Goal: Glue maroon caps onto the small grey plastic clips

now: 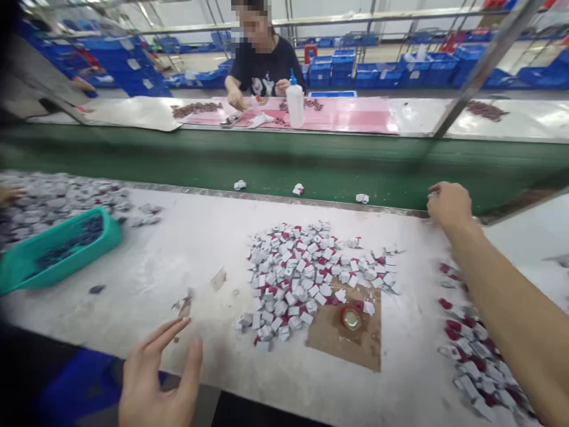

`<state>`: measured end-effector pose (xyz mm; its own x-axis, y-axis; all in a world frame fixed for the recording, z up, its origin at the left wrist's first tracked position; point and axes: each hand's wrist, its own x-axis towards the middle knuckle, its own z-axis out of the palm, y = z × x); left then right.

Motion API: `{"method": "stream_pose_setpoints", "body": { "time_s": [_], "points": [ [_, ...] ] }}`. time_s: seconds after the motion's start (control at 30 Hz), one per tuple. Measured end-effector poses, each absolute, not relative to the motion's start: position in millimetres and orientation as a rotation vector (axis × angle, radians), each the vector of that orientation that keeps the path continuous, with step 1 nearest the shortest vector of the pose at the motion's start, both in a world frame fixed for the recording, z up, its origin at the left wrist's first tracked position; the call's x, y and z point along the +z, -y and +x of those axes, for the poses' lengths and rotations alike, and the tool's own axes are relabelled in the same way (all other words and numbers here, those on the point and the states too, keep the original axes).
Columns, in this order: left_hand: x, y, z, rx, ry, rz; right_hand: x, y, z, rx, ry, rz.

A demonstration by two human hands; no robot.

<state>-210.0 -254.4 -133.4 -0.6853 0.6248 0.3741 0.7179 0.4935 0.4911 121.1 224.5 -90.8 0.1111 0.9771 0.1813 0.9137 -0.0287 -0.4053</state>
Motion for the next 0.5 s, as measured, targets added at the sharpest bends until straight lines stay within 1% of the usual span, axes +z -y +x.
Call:
{"method": "stream_pose_setpoints", "body": {
  "time_s": [0.13,0.23,0.33,0.43,0.5],
  "points": [
    [-154.9,276.5,-226.0,-0.783,2.755,-0.995,-74.7,-154.1,109.7,0.455,1.869,-1.985],
    [-157.1,269.1,-241.6,-0.781,2.867,-0.909,-74.3,-84.8,118.5,0.728,1.795,-1.909],
    [-155.3,250.9,-256.6,-0.816,2.886,-0.914,-83.9,-17.0,133.9,0.967,1.622,-1.789],
    [-155.6,236.0,-267.6,-0.825,2.858,-0.926,-97.7,41.7,147.6,1.051,1.537,-1.696],
    [-156.2,230.0,-273.6,-0.826,2.837,-0.956,-109.2,73.6,154.7,1.017,1.538,-1.648]
  ]
}}
